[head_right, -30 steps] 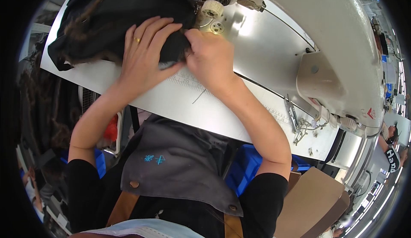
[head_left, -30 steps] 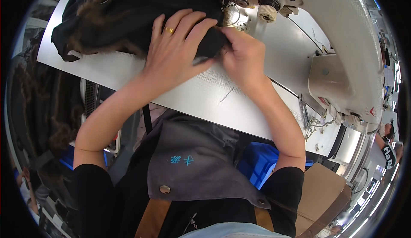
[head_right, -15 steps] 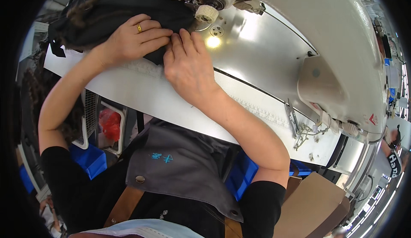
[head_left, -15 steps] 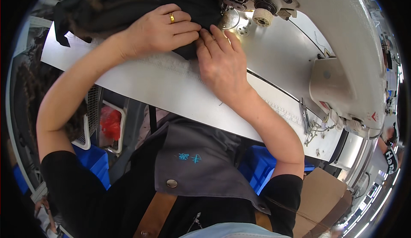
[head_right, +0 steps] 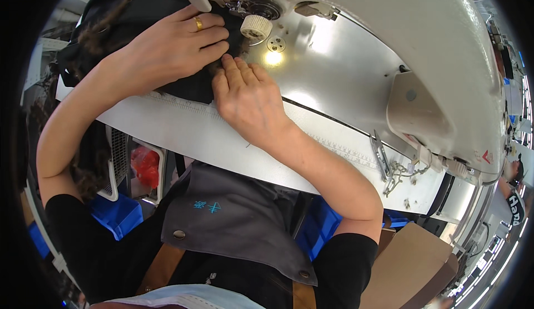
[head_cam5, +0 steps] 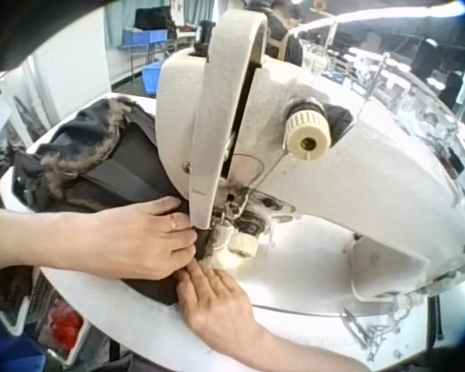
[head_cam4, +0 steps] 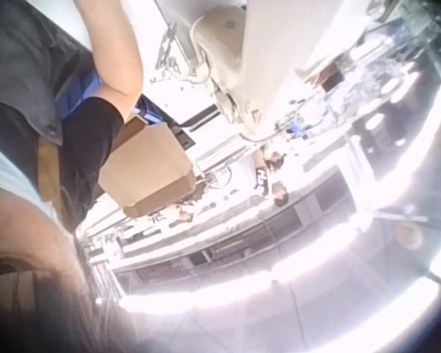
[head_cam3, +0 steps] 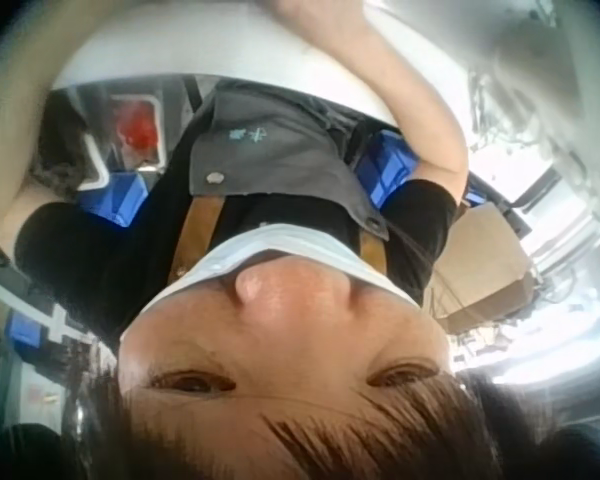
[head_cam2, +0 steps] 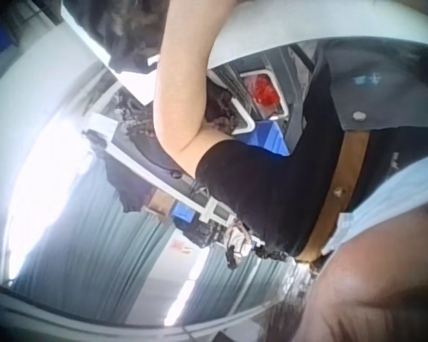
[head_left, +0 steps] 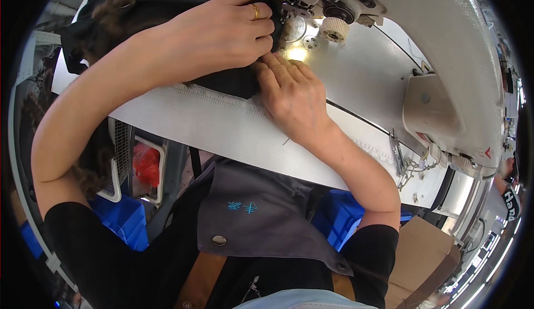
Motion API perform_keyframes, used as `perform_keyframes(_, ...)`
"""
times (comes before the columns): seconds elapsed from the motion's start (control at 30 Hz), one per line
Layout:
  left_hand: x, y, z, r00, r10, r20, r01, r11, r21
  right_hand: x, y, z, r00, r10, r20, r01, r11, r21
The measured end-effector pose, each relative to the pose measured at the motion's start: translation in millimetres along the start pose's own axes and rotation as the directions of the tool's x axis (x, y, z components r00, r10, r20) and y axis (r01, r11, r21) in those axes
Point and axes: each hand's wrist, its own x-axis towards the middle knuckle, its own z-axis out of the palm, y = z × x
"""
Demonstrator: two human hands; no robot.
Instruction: Sewing a piece of fur trim onto a black fabric garment using an industrial sewing machine.
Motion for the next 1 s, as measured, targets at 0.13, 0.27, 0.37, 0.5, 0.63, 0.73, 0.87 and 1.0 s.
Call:
perform_keyframes(0.13, 5, -3, 11, 0.999, 0.032, -0.014, -0.03, 0.994, 0.107, 0, 0, 1, 1.0, -0.003, -0.015, 0.003, 1.0, 0.006)
perform_keyframes(0.27, 6, -13, 24, 0.998, 0.002, -0.067, 0.006, 0.993, 0.12, -1, 0, 0, 1.0, -0.007, 0.0, 0.007, 1.0, -0.012)
perform_keyframes(0.37, 9, -13, 39, 0.965, -0.129, -0.227, 0.113, 0.99, -0.082, -1, 1, 1, 1.0, 0.003, -0.016, -0.003, 1.0, -0.004)
perform_keyframes(0.5, 9, -22, 40, 0.958, -0.098, -0.269, 0.045, 0.979, -0.198, 0, -1, -1, 0.999, 0.028, -0.023, -0.028, 0.999, -0.014)
perform_keyframes(0.63, 15, -20, 35, 0.977, 0.065, -0.205, -0.083, 0.994, -0.078, 1, -1, -2, 1.0, 0.025, -0.014, -0.025, 1.0, -0.014)
perform_keyframes(0.73, 18, -12, 35, 0.986, -0.087, -0.142, 0.073, 0.992, -0.098, -1, 1, 0, 1.0, -0.008, -0.002, 0.008, 1.0, -0.013)
perform_keyframes(0.87, 19, -11, 50, 0.714, -0.685, -0.148, 0.347, 0.529, -0.775, 0, -1, 0, 1.0, -0.013, -0.002, 0.013, 1.0, -0.017)
perform_keyframes(1.0, 20, -19, 48, 0.648, -0.742, 0.173, 0.453, 0.193, -0.87, -1, 0, 1, 1.0, -0.013, 0.007, 0.013, 1.0, -0.024)
